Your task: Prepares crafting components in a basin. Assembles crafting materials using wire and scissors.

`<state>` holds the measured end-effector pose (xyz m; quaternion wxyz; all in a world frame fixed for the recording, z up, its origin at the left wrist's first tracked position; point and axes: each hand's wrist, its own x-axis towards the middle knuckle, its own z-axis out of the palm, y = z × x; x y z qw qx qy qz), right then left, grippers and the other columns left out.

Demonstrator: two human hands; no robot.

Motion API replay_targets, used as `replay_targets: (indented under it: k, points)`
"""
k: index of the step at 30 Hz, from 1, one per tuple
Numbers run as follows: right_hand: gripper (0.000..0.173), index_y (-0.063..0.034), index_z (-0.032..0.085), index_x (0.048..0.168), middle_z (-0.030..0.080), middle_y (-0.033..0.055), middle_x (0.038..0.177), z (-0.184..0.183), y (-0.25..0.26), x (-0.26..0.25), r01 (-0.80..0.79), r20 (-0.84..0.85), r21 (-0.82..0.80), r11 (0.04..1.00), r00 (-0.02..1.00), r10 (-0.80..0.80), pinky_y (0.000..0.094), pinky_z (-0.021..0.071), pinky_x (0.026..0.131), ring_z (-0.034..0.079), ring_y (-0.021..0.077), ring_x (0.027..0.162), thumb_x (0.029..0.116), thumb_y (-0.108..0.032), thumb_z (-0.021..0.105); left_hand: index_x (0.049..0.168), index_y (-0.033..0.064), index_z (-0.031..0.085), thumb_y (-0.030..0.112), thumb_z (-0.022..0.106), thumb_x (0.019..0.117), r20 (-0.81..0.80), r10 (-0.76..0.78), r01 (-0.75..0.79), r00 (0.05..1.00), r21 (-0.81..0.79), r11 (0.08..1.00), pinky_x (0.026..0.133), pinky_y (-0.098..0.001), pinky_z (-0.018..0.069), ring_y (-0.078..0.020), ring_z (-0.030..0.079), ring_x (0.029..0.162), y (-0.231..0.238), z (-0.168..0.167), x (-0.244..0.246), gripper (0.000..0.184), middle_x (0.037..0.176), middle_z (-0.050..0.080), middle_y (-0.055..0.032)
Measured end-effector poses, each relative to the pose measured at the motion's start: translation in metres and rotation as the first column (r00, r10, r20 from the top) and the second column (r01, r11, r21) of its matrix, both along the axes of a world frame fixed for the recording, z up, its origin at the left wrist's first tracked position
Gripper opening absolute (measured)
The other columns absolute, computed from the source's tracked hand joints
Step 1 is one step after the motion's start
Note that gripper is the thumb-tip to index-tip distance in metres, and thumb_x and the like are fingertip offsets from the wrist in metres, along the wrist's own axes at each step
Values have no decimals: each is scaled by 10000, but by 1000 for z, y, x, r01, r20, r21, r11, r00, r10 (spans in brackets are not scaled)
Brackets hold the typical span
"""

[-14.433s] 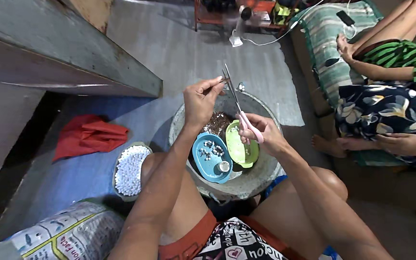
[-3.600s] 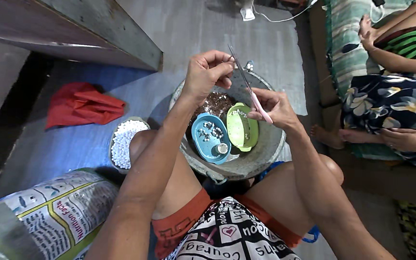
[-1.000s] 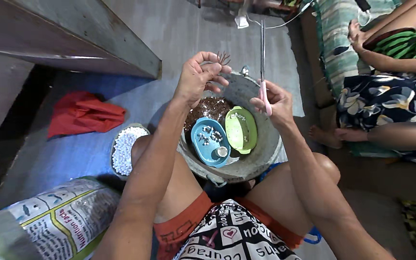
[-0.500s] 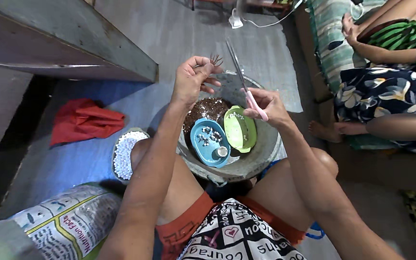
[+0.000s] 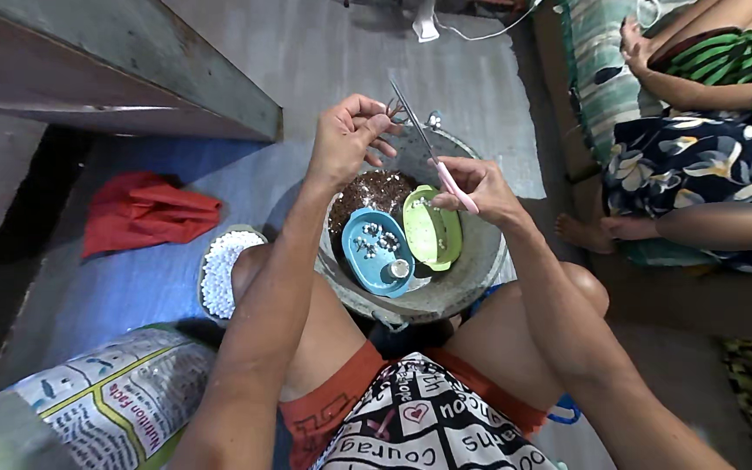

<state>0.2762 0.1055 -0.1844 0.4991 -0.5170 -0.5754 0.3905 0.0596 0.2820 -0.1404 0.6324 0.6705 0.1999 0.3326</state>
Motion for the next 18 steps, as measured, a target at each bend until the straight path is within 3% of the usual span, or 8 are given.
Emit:
replay_targets:
  k: [6, 18]
  points:
    - [702, -14, 603, 1402, 699, 50, 763, -2, 0, 1, 21, 26, -2, 1000, 999, -21, 278, 576, 575, 633, 109, 599, 798, -221, 898, 1138, -5, 615, 69, 570, 1047, 10, -17, 17, 1000, -3, 1000, 539, -337, 628, -247, 767, 758, 0, 1, -1, 126, 1004, 770, -143]
    - [686, -4, 604, 1395, 707, 55, 768, -4, 1, -1, 10, 57, 22, 1000, 998, -11, 279, 570, 566, 629, 108, 593, 813, -232, 886, 1141, 0, 606, 63, 562, 1050, 14, -27, 27, 1000, -16, 1000, 531, -337, 625, -249, 767, 758, 1, 1, -1, 119, 997, 769, -142]
